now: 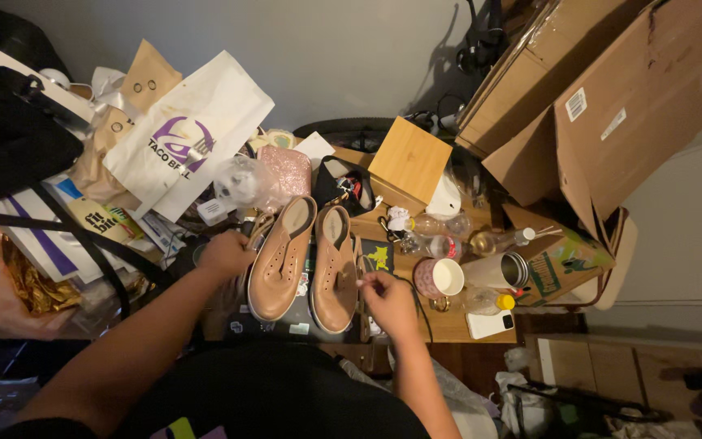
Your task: The person removes the laces from a pair of tan shoes and then re-laces them one at a time, threading the laces through the eyelets and tying a knot. The shoes remain on a cluttered table throughout the process.
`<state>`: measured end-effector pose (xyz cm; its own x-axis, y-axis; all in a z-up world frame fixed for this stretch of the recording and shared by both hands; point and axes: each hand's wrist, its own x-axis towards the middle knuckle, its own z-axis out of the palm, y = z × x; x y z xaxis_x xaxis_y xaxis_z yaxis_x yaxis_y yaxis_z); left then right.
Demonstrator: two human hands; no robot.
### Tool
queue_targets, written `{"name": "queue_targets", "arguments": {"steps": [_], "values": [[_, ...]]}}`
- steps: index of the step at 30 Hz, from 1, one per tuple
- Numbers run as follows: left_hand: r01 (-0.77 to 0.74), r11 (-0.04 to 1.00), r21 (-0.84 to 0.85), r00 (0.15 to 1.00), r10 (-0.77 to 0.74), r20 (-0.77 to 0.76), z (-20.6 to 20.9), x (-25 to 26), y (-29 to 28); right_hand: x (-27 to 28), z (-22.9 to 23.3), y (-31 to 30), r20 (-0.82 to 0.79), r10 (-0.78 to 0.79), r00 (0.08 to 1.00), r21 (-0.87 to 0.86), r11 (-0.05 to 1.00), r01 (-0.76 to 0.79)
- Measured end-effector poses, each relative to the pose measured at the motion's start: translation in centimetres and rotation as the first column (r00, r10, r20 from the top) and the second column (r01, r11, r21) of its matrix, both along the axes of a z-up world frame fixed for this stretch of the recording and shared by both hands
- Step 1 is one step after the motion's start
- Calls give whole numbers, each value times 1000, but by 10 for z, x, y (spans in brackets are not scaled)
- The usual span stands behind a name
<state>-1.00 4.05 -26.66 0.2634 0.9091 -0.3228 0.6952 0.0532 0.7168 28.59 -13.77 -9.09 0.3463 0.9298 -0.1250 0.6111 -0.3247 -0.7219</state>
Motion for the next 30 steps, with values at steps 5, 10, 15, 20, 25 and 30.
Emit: {"name": "queue_targets", "arguments": {"steps": [5, 10, 15, 20, 25, 30], "values": [[105, 967, -231, 896, 9, 443, 52, 0, -3, -29, -16, 15, -229, 156, 961, 43, 988, -150], [347, 909, -231, 799, -157, 581, 143, 25, -27, -71, -33, 41, -674, 333, 660, 225, 943, -245], [468, 879, 98, 568, -383, 728, 172, 33, -40, -77, -19, 55, -901, 134, 412, 189, 977, 95], [394, 885, -250, 779, -178, 601, 161, 21, -42, -38, 8, 47, -913, 5, 407, 86, 980, 179], [441, 856, -271, 679, -121, 724, 148, 15, -39, 4, 28, 36, -844, 18, 536, 126, 978, 166], [376, 925, -52, 555, -180, 812, 141, 24, -34, 34, 53, 14, -281, 51, 958, 246, 969, 20]]}}
